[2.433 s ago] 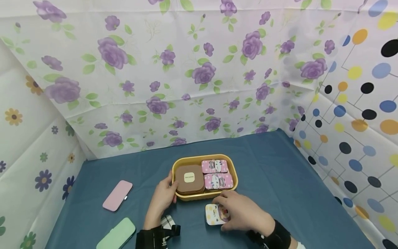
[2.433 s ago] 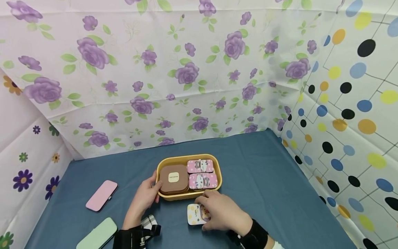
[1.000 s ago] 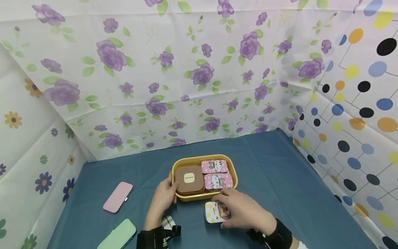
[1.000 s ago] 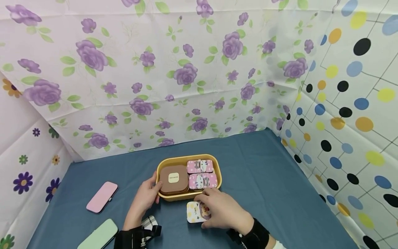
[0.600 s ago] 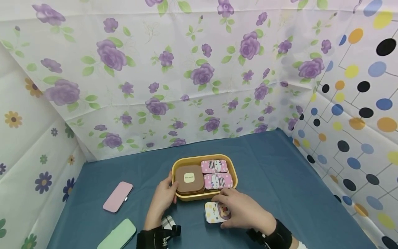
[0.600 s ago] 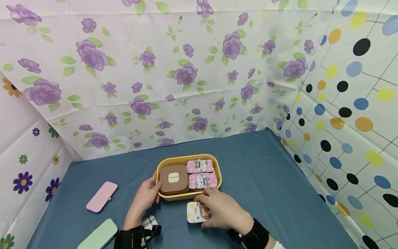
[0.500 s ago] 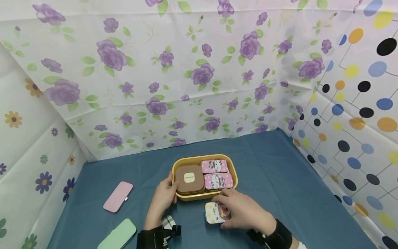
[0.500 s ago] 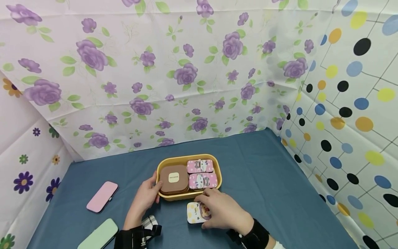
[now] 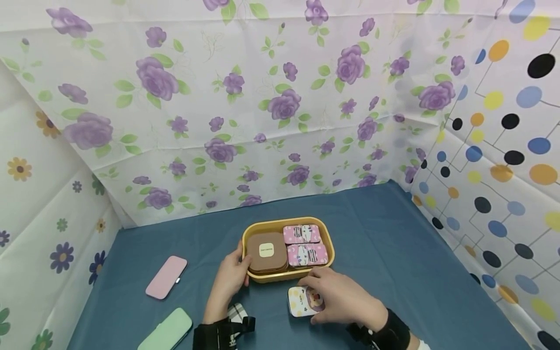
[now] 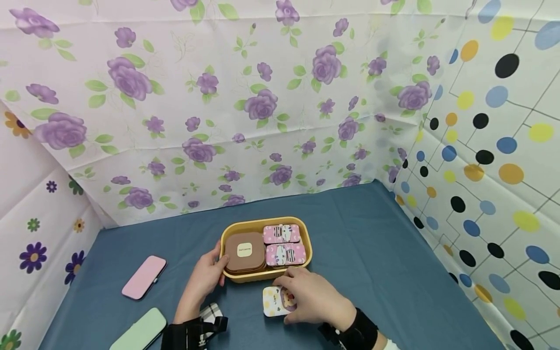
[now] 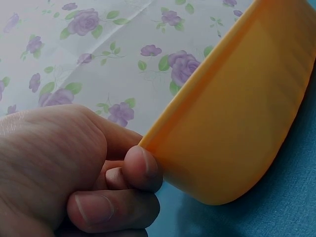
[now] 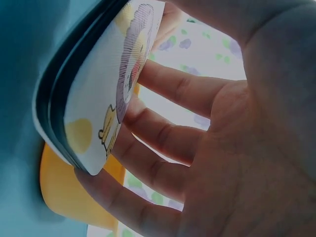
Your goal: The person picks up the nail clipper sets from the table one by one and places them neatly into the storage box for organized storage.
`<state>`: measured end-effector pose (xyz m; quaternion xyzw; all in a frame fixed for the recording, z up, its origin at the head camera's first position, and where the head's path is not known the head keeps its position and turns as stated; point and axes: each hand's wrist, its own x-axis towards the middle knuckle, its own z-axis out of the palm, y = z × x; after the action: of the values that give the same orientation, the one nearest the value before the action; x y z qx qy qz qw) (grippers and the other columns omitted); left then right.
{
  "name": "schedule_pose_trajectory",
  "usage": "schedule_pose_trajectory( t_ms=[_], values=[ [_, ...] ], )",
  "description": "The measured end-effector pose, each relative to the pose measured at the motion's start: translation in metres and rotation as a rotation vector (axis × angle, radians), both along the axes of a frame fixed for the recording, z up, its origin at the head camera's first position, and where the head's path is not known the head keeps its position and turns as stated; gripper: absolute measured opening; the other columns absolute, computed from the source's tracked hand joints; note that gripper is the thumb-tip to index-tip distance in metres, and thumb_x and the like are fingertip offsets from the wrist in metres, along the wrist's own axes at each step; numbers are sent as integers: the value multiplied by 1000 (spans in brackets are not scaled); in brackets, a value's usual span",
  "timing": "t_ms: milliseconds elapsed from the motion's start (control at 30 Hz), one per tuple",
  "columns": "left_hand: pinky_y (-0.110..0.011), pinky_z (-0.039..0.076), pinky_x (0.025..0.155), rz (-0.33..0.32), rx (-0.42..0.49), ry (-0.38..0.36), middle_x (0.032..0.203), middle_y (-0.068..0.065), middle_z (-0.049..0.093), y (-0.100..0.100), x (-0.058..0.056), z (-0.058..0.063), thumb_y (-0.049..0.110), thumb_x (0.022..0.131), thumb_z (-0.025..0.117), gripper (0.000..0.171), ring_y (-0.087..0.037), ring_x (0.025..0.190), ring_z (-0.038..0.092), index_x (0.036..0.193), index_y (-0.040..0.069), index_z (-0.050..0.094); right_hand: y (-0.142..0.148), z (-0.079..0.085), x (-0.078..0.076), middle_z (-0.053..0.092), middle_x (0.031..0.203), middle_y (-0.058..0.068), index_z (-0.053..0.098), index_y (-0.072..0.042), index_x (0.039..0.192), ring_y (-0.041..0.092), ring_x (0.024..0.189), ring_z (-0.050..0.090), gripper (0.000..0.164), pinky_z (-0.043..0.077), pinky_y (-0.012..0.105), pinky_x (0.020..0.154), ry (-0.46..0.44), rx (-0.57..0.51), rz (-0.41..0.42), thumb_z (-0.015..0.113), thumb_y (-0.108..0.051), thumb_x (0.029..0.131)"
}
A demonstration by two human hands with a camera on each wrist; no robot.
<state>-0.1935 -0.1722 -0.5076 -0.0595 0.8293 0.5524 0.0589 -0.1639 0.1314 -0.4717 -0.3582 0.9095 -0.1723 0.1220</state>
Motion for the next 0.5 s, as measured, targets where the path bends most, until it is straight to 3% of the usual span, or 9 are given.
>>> schedule_pose_trajectory(
  t_ms=[200,500],
  values=[
    [-28,31,39,1,-2,-1,49,-5,54,-1,0,0,19,113,53,68,-16,37,43,170,3,20,2,9,-7,62,123,-8,70,-27,139,5,99,55,70,53,36,84,36,13,-9,98,-43,76],
    [-28,31,39,-9,-1,8,49,-5,54,-1,0,0,20,113,53,68,-14,36,41,170,2,20,6,25,-26,61,120,-4,70,-22,138,10,93,52,71,49,34,76,103,5,-38,99,-40,75]
  ],
)
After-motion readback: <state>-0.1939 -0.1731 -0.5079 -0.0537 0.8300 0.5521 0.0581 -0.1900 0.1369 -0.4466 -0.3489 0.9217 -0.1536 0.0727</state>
